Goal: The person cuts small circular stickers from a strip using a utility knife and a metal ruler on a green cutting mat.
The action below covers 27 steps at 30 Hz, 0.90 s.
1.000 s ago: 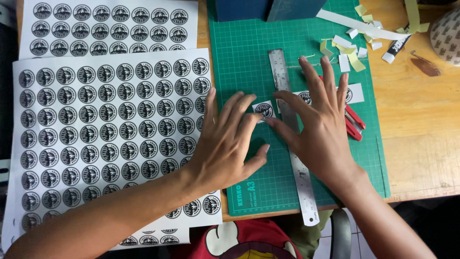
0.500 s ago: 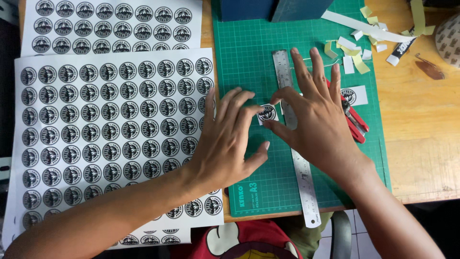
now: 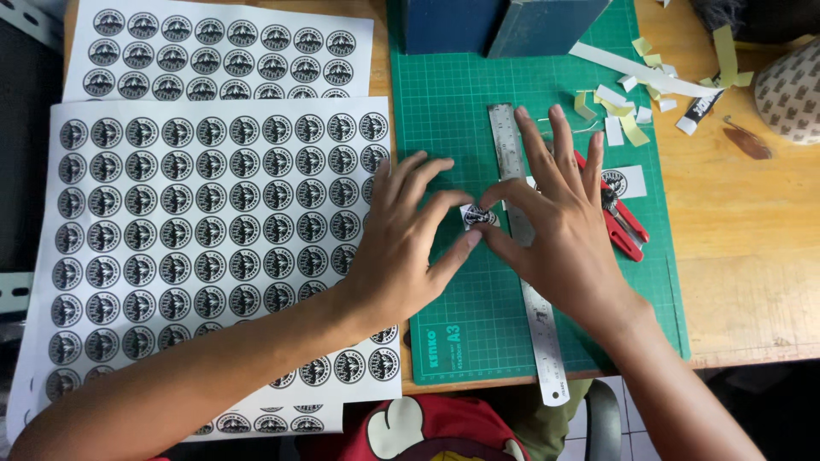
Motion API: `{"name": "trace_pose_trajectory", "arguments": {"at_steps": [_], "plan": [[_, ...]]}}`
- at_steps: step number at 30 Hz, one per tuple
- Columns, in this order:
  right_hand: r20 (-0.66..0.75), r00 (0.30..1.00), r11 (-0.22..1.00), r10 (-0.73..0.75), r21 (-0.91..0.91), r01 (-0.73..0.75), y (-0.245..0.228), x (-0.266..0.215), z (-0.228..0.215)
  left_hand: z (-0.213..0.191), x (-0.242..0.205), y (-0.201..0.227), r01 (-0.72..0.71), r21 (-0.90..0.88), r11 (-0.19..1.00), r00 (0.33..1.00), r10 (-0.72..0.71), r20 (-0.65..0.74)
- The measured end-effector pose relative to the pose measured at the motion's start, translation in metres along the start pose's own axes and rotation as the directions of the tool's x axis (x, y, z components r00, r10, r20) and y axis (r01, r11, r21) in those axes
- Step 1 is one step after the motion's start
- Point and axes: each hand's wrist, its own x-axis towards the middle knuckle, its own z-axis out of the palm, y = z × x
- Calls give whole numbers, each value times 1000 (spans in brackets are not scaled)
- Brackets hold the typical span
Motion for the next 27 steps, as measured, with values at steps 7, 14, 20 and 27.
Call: {"name": "trace_pose_trajectory", "arguments": {"at_steps": [7, 14, 20, 27], "plan": [[33, 999, 964, 31, 262, -39, -6, -5, -14, -2, 2, -3, 8, -190, 982, 998, -18, -53], [-4, 975, 864, 224, 464, -197, -8, 0, -19, -6, 4, -1, -57, -243, 968, 995, 36, -92], [148, 933, 818, 327, 451, -358, -4, -2, -22, -7, 3, 1, -62, -245, 968, 996, 45, -77], [223, 901, 759, 372, 485, -434, -6, 0, -25, 3, 1, -9, -103, -239, 966, 994, 90, -63]]}}
